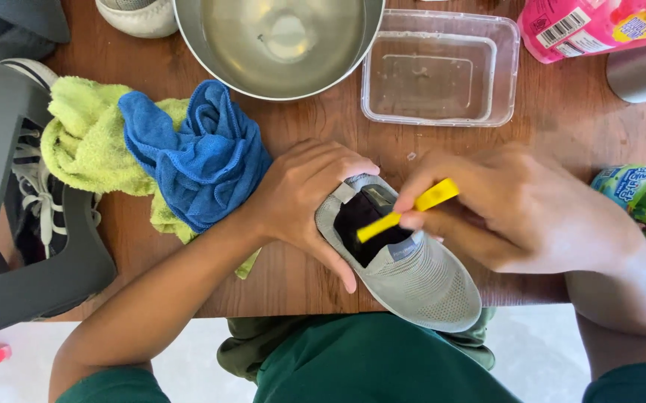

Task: Final polishing and wiping of a sneaker using a brush and a cloth at a repair bench.

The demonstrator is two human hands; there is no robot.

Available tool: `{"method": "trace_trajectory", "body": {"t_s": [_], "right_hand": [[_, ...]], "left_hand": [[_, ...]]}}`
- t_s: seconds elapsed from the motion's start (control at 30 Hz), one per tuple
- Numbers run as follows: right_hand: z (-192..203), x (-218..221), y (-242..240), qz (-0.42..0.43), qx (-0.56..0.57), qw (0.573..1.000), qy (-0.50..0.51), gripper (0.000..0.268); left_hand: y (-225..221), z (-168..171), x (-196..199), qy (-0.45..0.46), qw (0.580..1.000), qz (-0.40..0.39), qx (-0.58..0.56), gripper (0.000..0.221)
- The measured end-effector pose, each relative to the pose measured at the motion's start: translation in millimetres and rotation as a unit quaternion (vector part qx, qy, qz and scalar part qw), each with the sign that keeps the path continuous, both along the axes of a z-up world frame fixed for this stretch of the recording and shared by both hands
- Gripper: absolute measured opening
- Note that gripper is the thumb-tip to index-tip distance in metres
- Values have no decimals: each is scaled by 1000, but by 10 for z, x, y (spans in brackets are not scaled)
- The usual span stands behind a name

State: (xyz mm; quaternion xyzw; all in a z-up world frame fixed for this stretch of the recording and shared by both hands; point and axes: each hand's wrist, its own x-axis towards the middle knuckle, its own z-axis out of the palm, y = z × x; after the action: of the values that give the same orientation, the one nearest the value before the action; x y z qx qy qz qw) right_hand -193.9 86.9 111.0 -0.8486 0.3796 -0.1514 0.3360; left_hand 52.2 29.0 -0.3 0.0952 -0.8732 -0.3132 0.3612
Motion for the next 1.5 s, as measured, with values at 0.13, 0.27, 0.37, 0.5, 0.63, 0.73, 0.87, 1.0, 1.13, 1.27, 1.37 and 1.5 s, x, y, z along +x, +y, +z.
{"method": "trace_trajectory", "body": {"t_s": [0.13,0.27,0.37,0.5,0.63,0.73,0.87,1.0,1.13,1.27,1.37,1.5], "right_hand": [[-102,80,43,-13,-38,998,40,17],[-151,136,127,49,-80,995,-23,13],[-127,105,171,45,-90,994,-42,13],[-328,187,130,28,-108,992,-53,11],[-149,116,168,63,-86,987,-117,5],[-227,86,114,42,-81,995,-44,18],[-333,-32,-7,4,-16,996,-87,25],[-462,62,-55,81,-14,985,-155,19],[-430,57,-16,93,-69,974,-193,19],[-392,131,-102,100,-108,969,-200,20],[-330,161,-89,73,-138,970,-187,18],[-265,74,-53,28,-211,958,-192,17]], "left_hand": [[9,-5,5,6,1000,-4,-2,110],[-1,-5,-13,8,1000,7,-4,110],[6,-9,-3,11,1000,5,-4,111],[4,21,0,15,1000,6,-7,110],[9,-11,2,11,1000,16,-10,112],[-8,-8,29,11,1000,4,-6,111],[-21,-58,19,11,1000,-15,3,112],[-13,-122,35,13,1000,-6,8,113],[-16,-77,32,8,1000,-6,27,110],[11,-78,55,22,999,7,30,109],[10,-77,33,31,999,12,26,109],[22,-105,24,38,999,31,25,109]]}}
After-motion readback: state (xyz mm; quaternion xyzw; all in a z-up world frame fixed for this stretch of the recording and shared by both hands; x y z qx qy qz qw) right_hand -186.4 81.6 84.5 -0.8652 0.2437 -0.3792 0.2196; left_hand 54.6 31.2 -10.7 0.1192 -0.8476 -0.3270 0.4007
